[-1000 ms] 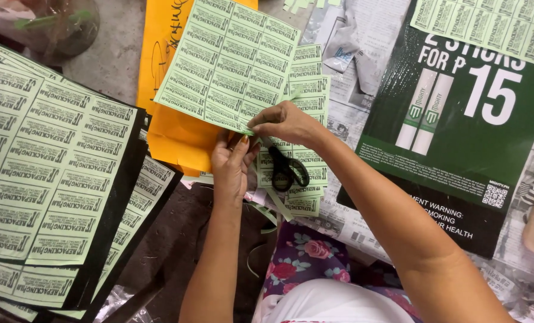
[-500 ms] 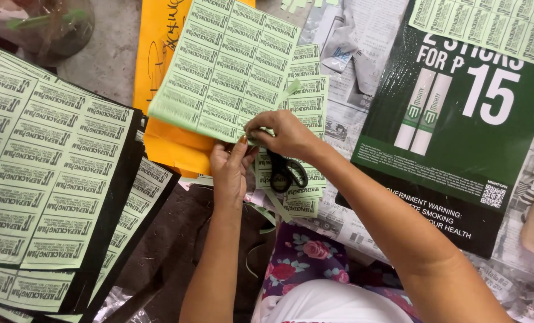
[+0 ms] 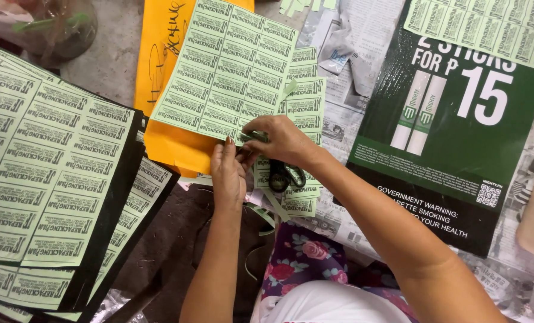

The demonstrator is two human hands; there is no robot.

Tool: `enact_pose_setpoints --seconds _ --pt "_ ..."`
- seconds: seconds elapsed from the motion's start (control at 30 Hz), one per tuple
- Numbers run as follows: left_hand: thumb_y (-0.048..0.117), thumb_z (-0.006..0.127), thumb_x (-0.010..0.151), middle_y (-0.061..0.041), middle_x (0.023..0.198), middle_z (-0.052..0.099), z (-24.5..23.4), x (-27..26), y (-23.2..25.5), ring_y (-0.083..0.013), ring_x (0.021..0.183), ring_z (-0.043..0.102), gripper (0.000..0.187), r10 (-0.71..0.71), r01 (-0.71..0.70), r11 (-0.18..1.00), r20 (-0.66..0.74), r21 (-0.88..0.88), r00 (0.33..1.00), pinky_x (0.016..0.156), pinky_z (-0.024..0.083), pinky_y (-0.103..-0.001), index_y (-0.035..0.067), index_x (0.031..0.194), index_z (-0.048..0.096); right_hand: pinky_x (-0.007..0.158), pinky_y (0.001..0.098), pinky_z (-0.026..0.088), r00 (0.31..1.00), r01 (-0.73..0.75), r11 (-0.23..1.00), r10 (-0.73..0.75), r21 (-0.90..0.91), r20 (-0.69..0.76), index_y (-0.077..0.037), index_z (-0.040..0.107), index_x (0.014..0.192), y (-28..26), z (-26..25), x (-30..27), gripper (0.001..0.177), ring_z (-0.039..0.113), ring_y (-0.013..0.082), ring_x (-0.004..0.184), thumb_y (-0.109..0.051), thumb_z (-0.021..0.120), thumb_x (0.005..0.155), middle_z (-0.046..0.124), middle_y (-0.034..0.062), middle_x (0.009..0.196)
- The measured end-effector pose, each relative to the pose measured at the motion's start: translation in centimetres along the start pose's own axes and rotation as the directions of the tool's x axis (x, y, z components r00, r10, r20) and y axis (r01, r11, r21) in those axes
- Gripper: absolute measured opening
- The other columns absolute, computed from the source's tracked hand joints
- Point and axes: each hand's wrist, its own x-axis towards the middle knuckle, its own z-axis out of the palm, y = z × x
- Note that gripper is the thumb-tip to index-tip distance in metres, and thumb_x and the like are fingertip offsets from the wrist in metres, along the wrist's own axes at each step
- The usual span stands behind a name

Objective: Applying glue to a promotional poster with a brush and sticking green labels onto it before cutting them into strips.

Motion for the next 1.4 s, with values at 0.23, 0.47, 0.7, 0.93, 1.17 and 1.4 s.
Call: enact_pose_setpoints --seconds 0.23,0.47,0.7,0.93,1.17,1.4 --pt "0.036 0.065 0.100 -0.022 0.098 0.072 -1.8 1.4 -1.6 -0.0284 0.094 0.075 0.031 -0.002 0.001 1.000 0.055 0.020 0.998 0.086 0.064 -0.043 0.011 0.100 0.046 0.101 0.0429 0.058 0.995 -0.099 0.981 0.100 0.168 0.000 -0.004 0.073 0.118 0.7 -0.6 0.1 0.026 0.067 0.0354 0.118 -0.008 0.073 0.093 0.074 0.0187 0.115" --pt "0.036 0.068 0.099 -0.016 0.092 0.071 -1.1 1.2 -1.7 -0.0258 0.087 0.074 0.031 0.031 -0.033 0.998 0.024 0.055 0.999 0.081 0.065 -0.045 0.011 0.101 0.050 0.090 0.0431 0.062 0.966 0.235 0.928 -0.255 -0.288 -0.036 -0.005 0.072 0.119 2.0 1.5 -0.2 0.036 0.073 0.0346 0.102 0.005 0.073 0.084 0.076 0.0163 0.101" --pt "0.031 0.070 0.097 -0.016 0.095 0.068 -2.7 1.2 -1.0 -0.0262 0.088 0.072 0.030 0.117 -0.125 0.986 0.077 0.111 0.990 0.081 0.066 -0.047 0.009 0.109 0.052 0.081 0.0386 0.063 0.835 0.423 0.882 -0.468 -0.206 -0.289 -0.004 0.065 0.131 2.6 1.0 0.8 0.039 0.072 0.0286 0.093 0.007 0.063 0.094 0.073 0.0153 0.096" --pt "0.020 0.066 0.098 -0.011 0.110 0.057 -1.4 0.1 -0.5 -0.0213 0.094 0.070 0.066 0.067 -0.075 0.991 0.069 0.111 0.995 0.079 0.067 -0.041 -0.003 0.150 0.031 0.094 0.0390 0.058 0.975 0.196 0.894 -0.222 -0.404 -0.019 -0.013 0.070 0.124 2.8 1.5 0.8 0.041 0.069 0.0275 0.108 -0.006 0.079 0.085 0.075 0.0091 0.105" --pt "0.020 0.063 0.099 -0.003 0.108 0.051 -0.1 -0.4 0.0 -0.0134 0.090 0.065 0.063 0.030 -0.036 0.996 0.064 0.087 0.998 0.085 0.066 -0.043 0.003 0.153 0.035 0.096 0.0413 0.058 0.982 0.177 0.940 -0.188 -0.291 -0.009 -0.009 0.072 0.121 4.7 2.3 1.7 0.036 0.069 0.0309 0.112 -0.007 0.080 0.086 0.075 0.0111 0.110" --pt "0.021 0.065 0.098 -0.001 0.109 0.048 -1.5 0.7 -1.1 -0.0170 0.096 0.068 0.062 -0.002 -0.001 0.998 0.049 0.065 0.999 0.089 0.065 -0.044 0.006 0.151 0.036 0.095 0.0371 0.060 0.993 0.092 0.985 -0.101 -0.144 -0.055 -0.013 0.075 0.116 4.8 1.1 1.9 0.036 0.072 0.0269 0.109 -0.007 0.083 0.082 0.077 0.0076 0.107"
